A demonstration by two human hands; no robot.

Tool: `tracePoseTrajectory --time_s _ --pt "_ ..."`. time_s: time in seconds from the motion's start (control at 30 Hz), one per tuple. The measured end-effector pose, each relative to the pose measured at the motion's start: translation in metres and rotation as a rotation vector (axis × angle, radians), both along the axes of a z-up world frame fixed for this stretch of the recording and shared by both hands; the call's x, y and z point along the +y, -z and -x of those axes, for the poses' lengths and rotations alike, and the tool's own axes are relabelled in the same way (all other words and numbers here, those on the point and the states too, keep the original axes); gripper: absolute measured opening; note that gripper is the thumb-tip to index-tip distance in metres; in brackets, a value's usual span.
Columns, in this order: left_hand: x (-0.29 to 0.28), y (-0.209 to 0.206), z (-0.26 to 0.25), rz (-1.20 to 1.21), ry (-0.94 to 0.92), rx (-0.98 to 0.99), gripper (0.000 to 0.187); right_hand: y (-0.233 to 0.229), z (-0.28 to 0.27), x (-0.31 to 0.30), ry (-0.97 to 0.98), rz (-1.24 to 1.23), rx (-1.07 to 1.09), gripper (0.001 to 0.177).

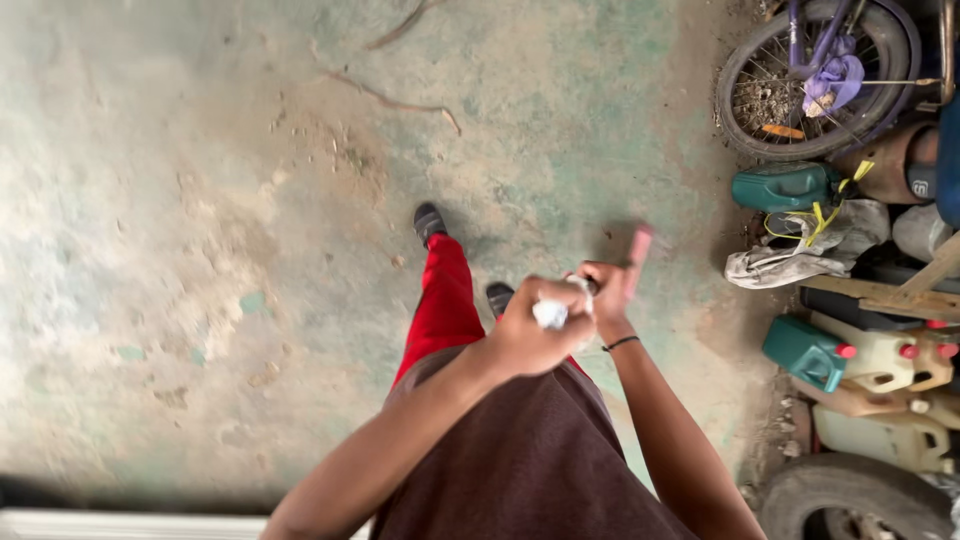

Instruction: The person sweeps a concrete floor area using a pink broom. They move debris, including twigs and dust, across the surface near a white car, a motorcycle, and stacked blue water jugs. The person navigates around obstacles and continues sweeping along a wall and a wooden fence before placing the broom against a door frame.

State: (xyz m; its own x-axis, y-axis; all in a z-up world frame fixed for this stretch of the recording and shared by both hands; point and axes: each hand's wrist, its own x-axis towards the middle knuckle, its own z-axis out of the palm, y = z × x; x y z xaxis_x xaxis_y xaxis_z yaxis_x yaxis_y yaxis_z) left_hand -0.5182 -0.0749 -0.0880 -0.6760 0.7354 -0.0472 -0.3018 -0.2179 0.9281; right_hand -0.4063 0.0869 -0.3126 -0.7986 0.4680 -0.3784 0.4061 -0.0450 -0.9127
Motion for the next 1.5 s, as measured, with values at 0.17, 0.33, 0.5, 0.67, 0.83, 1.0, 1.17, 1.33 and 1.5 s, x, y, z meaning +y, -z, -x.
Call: tracePoseTrajectory --time_s 0.17,0.33,0.5,0.67,0.83,1.0,1.17,1.33,1.5 --pt "-0.036 -0.029 0.055 0.275 0.141 0.540 0.028 0.007 0.117 -0.084 -0.115 -0.373 0.339 0.041" --pt "-0.053 -0.044 0.127 0.297 0.042 0.794 0.021 -0.051 0.260 -0.134 -0.361 -0.226 0.591 0.038" --pt "-0.057 -0.089 0.197 0.200 -0.065 0.806 0.029 -0.125 0.341 -0.133 -0.436 -0.271 0.581 0.040" --pt "-0.047 -0.139 0.257 -0.022 -0.215 0.700 0.019 -0.159 0.363 -0.092 -0.400 -0.351 0.441 0.043" --pt "-0.004 -0.106 0.307 0.125 -0.247 0.366 0.030 -0.080 0.398 -0.030 -0.494 0.324 0.267 0.039" --pt "0.106 -0.029 0.327 0.424 -0.034 0.729 0.026 -0.021 0.458 0.013 -0.583 -0.159 0.399 0.037" --pt "0.221 -0.026 0.339 0.431 -0.053 0.971 0.026 -0.074 0.516 0.119 -0.744 -0.037 0.699 0.034" --pt "0.285 -0.101 0.394 0.085 -0.048 0.856 0.028 -0.157 0.546 0.214 -0.672 -0.079 0.732 0.034" --pt "0.340 -0.122 0.428 -0.039 -0.402 0.583 0.034 -0.154 0.534 0.328 -0.503 0.059 0.229 0.037"
